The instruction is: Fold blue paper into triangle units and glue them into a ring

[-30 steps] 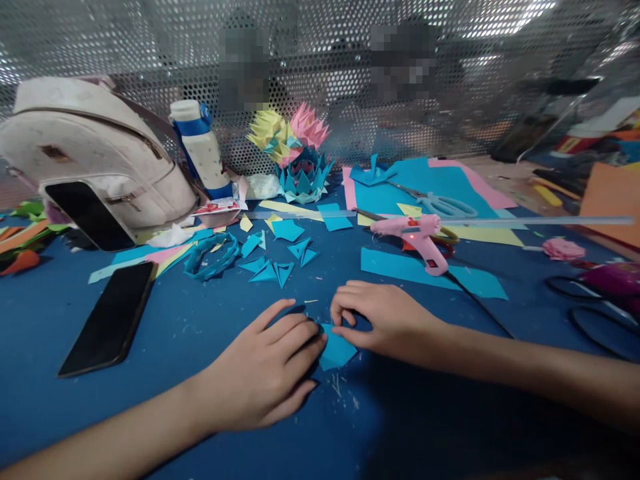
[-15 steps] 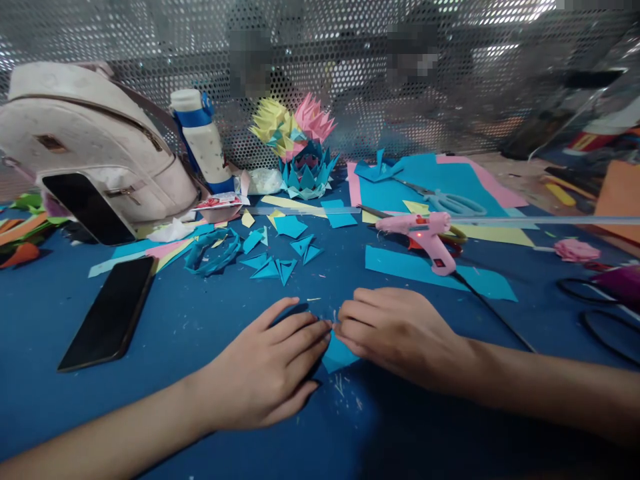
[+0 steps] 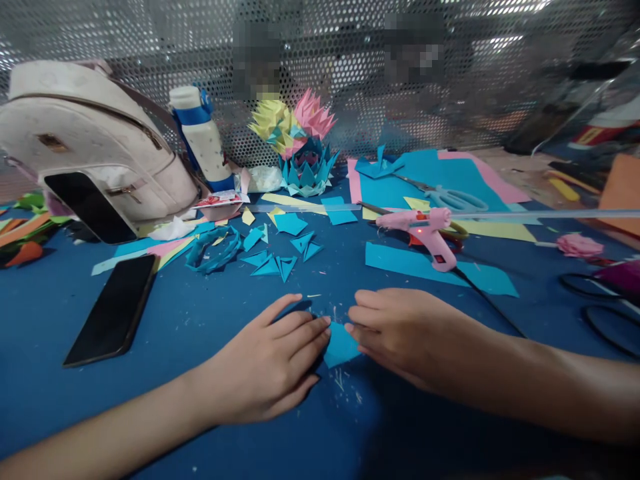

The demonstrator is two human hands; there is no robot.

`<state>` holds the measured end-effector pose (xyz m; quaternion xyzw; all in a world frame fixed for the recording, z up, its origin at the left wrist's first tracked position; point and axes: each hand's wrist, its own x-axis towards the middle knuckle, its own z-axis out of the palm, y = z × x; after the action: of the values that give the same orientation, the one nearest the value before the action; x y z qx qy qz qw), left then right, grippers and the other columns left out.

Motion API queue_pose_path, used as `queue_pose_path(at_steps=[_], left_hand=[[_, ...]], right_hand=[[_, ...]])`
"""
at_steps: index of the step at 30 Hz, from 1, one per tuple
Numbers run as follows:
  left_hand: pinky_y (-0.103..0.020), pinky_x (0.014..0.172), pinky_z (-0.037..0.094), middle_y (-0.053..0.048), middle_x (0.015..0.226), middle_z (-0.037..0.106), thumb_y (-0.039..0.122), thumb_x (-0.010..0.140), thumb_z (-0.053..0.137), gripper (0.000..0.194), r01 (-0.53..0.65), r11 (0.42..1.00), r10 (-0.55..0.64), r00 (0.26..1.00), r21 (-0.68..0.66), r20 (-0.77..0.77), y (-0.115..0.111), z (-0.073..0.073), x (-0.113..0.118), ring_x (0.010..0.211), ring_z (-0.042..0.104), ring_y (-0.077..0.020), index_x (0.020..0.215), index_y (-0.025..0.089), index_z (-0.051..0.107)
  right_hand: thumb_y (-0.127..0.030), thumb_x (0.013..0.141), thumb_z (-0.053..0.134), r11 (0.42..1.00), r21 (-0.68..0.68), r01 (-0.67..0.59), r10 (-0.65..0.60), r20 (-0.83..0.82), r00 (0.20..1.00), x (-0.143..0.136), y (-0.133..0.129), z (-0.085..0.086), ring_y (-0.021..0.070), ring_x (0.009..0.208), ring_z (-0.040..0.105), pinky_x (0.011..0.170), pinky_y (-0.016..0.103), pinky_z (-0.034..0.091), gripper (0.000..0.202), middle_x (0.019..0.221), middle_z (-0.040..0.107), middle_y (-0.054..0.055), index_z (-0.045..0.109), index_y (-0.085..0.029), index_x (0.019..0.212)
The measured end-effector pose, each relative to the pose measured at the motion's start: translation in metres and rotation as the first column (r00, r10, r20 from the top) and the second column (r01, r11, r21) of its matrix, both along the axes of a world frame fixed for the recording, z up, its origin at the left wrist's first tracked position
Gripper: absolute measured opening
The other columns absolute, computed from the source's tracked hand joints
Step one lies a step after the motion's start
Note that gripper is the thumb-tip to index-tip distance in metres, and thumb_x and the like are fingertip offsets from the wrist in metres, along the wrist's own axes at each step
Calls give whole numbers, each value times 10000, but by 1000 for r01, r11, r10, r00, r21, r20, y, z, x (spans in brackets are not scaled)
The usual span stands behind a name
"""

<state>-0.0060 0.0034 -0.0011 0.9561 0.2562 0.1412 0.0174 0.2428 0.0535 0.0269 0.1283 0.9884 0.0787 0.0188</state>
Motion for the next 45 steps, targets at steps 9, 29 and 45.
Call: queue_pose_path(at_steps=[9,29,45], left_hand=[[-537,1189,284,-160,1376,597,236,1004,429,413,20,1000,-20,1000,20,-22,1,2,2,1260,551,-276,1364,54,518],[-520,1200,265,-155,1396,548,265,1017,422,427,38,998,-39,999,-42,-36,1,2,0,1311,489,-275,1393,73,485],[-453,1220,207,-103,1210,669,207,995,469,316,39,997,-44,996,66,75,1,-4,0,1146,586,-225,1252,71,591]], right_hand=[[-330,938,614,905,-270,329,-361,-79,929,0,1,1,154,602,561,534,294,241,141,660,652,12,664,-201,912],[-139,795,599,615,-664,425,-537,42,842,-10,16,12,110,677,574,564,224,289,167,783,672,-56,632,-235,927],[-226,843,666,688,-636,348,-499,-66,864,-6,18,-7,119,784,590,616,235,313,100,890,669,-45,641,-236,940]])
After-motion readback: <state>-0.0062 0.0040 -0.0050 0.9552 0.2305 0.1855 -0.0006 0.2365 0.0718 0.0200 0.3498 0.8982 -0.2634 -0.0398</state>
